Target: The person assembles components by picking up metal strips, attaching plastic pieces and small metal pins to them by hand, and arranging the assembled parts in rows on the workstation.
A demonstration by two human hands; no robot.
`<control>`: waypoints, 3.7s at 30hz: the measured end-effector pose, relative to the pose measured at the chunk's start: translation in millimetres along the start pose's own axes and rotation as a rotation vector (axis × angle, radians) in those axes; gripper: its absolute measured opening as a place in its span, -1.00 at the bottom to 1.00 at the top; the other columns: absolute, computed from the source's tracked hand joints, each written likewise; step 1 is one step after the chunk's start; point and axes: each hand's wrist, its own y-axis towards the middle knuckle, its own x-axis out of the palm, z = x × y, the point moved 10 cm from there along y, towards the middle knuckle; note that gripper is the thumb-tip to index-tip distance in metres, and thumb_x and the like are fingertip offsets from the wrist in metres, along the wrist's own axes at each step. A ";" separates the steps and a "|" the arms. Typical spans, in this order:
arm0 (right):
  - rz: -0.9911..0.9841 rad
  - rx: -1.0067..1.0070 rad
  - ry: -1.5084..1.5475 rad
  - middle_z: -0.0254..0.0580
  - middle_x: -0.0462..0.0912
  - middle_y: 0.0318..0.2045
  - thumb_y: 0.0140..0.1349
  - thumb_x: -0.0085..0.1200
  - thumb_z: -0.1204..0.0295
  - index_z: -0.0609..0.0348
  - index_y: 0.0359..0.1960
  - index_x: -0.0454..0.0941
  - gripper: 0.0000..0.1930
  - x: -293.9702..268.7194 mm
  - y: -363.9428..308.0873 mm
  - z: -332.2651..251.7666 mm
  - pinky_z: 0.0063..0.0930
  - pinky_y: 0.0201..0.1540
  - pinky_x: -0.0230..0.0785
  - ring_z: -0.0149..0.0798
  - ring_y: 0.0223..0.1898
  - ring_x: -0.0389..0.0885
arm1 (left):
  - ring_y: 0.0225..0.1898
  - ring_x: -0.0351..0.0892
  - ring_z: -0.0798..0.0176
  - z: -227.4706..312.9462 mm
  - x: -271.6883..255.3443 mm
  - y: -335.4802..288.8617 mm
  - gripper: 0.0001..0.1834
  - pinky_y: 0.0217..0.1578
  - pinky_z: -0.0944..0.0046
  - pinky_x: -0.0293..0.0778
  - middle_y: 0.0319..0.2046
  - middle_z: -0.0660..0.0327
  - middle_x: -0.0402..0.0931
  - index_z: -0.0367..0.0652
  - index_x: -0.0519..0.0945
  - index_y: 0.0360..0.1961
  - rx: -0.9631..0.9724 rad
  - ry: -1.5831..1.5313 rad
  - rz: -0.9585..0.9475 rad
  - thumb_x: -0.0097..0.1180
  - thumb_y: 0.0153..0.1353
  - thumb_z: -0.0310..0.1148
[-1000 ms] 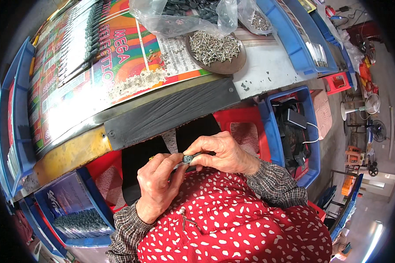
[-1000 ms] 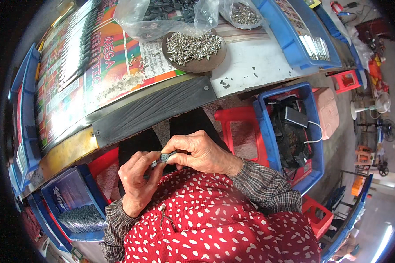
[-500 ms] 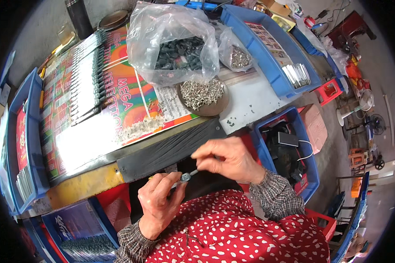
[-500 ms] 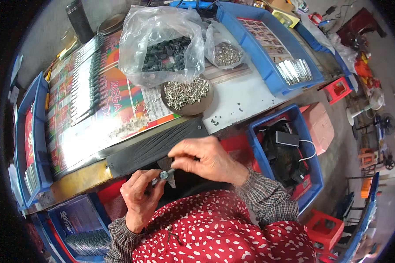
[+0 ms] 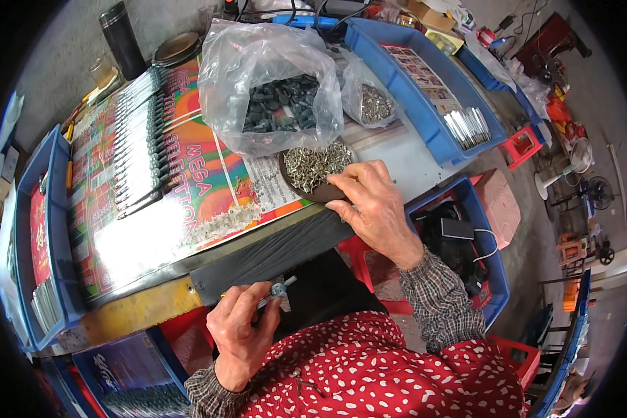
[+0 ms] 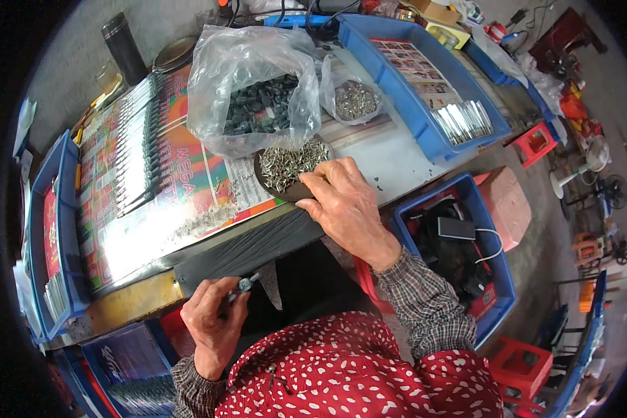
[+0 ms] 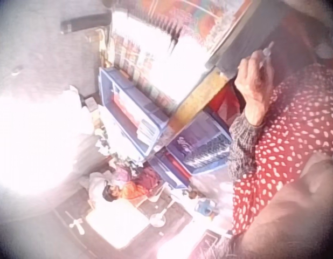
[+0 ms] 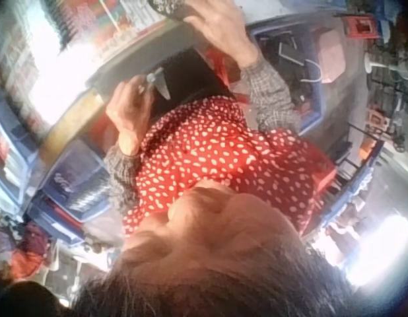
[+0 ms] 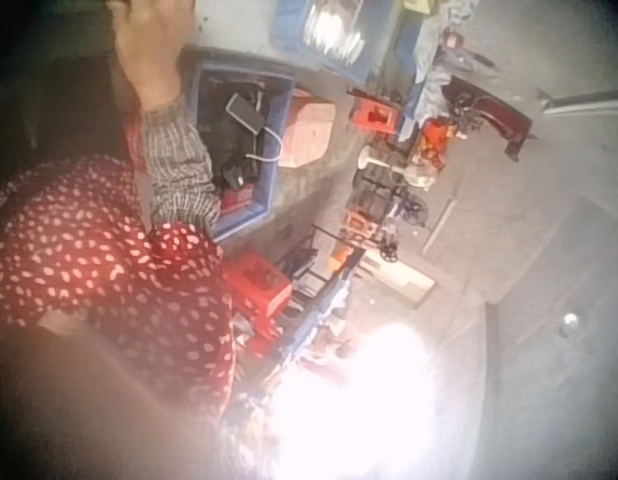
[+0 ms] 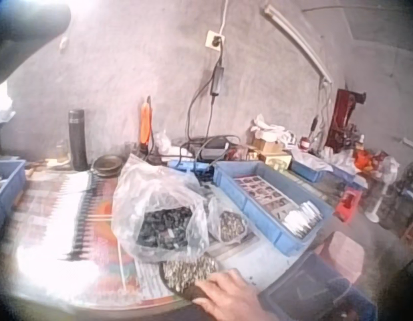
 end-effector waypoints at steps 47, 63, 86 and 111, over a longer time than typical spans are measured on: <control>-0.173 0.033 0.816 -0.30 0.59 -0.37 0.07 0.25 0.54 0.19 -0.39 0.55 -0.88 26.5 -45.2 -73.7 -0.38 -0.19 0.38 -0.26 -0.28 0.52 | -0.56 0.51 0.11 25.2 9.4 -13.7 -0.66 -0.58 0.21 0.41 -0.53 0.14 0.48 -0.23 0.58 -0.27 0.077 0.030 -0.025 0.33 -0.16 -0.61; -0.018 -0.144 0.551 -0.25 0.55 -0.43 0.05 0.23 0.58 0.28 -0.32 0.54 -0.84 11.7 -57.7 -91.9 -0.46 -0.37 0.48 -0.30 -0.42 0.58 | -0.56 0.51 0.15 33.4 12.2 -21.6 -0.66 -0.58 0.23 0.41 -0.48 0.14 0.50 -0.25 0.57 -0.22 0.247 0.120 0.040 0.31 -0.11 -0.58; 0.128 0.017 -0.066 -0.12 0.54 -0.25 0.01 0.30 0.43 0.27 -0.18 0.57 -0.68 -10.8 -8.9 1.2 -0.25 -0.17 0.39 -0.06 -0.18 0.46 | -0.45 0.57 0.04 20.8 7.2 -4.8 -0.65 -0.45 0.17 0.48 -0.46 0.10 0.54 -0.21 0.58 -0.26 0.150 0.169 0.076 0.32 -0.17 -0.61; 0.042 0.075 0.174 -0.22 0.48 -0.39 0.01 0.19 0.55 0.18 -0.43 0.54 -0.91 1.1 -1.0 7.0 -0.26 -0.17 0.29 -0.11 -0.24 0.40 | -0.58 0.50 0.19 12.5 5.4 -0.9 -0.70 -0.56 0.28 0.41 -0.51 0.15 0.50 -0.20 0.60 -0.28 0.070 0.130 0.036 0.31 -0.12 -0.60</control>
